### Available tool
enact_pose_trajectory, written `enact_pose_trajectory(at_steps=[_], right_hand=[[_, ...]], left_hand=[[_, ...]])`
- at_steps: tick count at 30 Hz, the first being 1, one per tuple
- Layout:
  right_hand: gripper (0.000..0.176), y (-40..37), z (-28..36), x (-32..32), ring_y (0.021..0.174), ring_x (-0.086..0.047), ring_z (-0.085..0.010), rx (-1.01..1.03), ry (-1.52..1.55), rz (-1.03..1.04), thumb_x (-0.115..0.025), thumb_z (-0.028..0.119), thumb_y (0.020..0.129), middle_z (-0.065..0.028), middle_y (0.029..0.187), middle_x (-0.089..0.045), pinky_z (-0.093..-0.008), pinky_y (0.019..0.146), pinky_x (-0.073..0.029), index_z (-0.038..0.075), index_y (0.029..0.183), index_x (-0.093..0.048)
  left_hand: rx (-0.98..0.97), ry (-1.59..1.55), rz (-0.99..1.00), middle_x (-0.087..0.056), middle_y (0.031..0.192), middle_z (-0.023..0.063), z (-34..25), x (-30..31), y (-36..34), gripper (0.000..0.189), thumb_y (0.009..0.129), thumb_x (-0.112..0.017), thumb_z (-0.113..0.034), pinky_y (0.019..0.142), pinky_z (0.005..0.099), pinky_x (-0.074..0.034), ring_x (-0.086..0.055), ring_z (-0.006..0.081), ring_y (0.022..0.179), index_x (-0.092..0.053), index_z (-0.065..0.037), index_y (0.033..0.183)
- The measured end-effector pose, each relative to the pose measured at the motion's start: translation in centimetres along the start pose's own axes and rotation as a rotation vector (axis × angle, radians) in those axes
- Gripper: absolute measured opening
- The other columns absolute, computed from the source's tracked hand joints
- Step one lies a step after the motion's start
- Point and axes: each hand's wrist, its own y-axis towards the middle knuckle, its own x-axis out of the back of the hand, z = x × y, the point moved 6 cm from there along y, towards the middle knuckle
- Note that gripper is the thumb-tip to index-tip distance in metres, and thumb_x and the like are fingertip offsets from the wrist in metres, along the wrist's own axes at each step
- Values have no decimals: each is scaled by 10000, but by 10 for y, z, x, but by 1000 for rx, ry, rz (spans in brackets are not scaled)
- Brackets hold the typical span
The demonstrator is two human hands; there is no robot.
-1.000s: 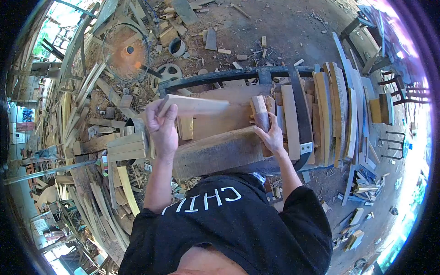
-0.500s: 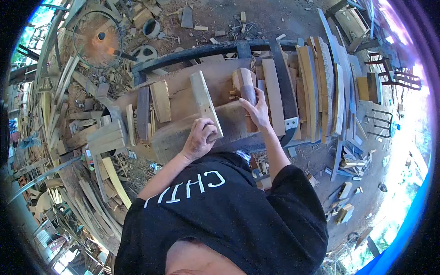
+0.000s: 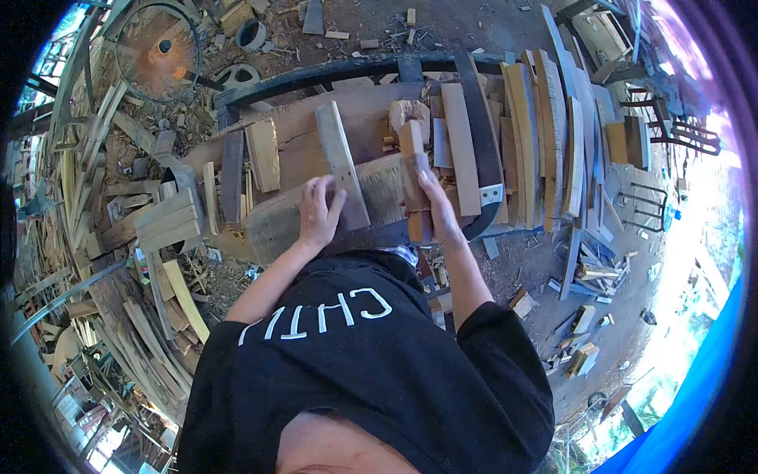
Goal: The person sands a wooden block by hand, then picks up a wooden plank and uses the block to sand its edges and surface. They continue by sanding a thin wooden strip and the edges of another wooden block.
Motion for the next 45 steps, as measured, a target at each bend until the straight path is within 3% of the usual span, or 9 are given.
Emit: enact_pose_trajectory(at_steps=[5,8,14,28,31,33,40,43,45], right_hand=[[512,-13,-44,-5,941,-579,-151,27,-110,-15,-469,416,967,-73,1095,-564,-307,755,-492,76,1347,-424],[484,-32,-56,-19,1064,-496,-134,51,-124,-44,-446,408,986,-39,1175,-546,-277,882,-411,66,1328,-455],[498,-57,-83,-20,1071,-489,-161,241,-280,-198,-457,380,988,-69,1173,-534,-291,936,-391,18,1329,-436],[552,-78,-105,-30,1124,-465,-170,401,-266,-203,-548,340,951,-92,1233,-501,-298,986,-352,16,1368,-386],[491,-88,-82,-45,898,-553,-137,368,-206,-181,-544,340,954,-57,1065,-534,-278,782,-471,54,1328,-408],[432,-84,-70,-56,668,-557,-99,328,-180,-194,-535,334,957,-20,917,-517,-253,549,-493,88,1294,-419],[510,-50,-45,-75,946,-589,-199,355,-418,-84,-534,343,959,-75,1084,-540,-328,812,-504,73,1366,-386],[518,-59,-20,-101,817,-607,-162,463,-693,-84,-540,364,950,-63,1004,-553,-308,662,-525,80,1356,-392],[541,-86,5,-138,882,-614,-273,908,-1207,-95,-571,317,928,-127,1025,-566,-404,740,-509,111,1393,-387]], left_hand=[[493,208,-57,-512,1183,213,19,-32,28,581,944,-456,-391,955,525,-318,-483,388,1114,-321,-59,1401],[371,226,-261,-533,1140,210,20,-50,29,584,956,-420,-353,953,530,-308,-506,383,1074,-277,-41,1428],[67,208,-176,-560,1080,174,2,-44,22,579,951,-428,-318,943,491,-320,-524,360,1015,-263,-69,1447],[285,-347,-466,-550,1207,222,54,-53,39,647,864,-636,-210,935,386,-428,-554,367,1056,-332,40,1378],[435,-1279,-133,-614,1062,110,66,-70,46,378,898,-602,-170,852,305,-471,-585,178,955,-518,10,1220],[547,-1385,-117,-625,1036,107,59,-65,38,339,923,-564,-204,814,323,-491,-602,186,915,-537,-11,1200],[1116,-1713,191,-655,973,119,-8,-54,-12,482,996,-320,-458,717,382,-560,-660,232,859,-602,-92,1132],[963,-1715,221,-623,1085,143,-8,-48,-5,499,1005,-257,-459,776,410,-556,-648,263,960,-527,-104,1230],[805,-1829,193,-572,1176,140,-13,-39,2,491,1006,-242,-471,747,417,-557,-637,283,926,-446,-125,1288]])
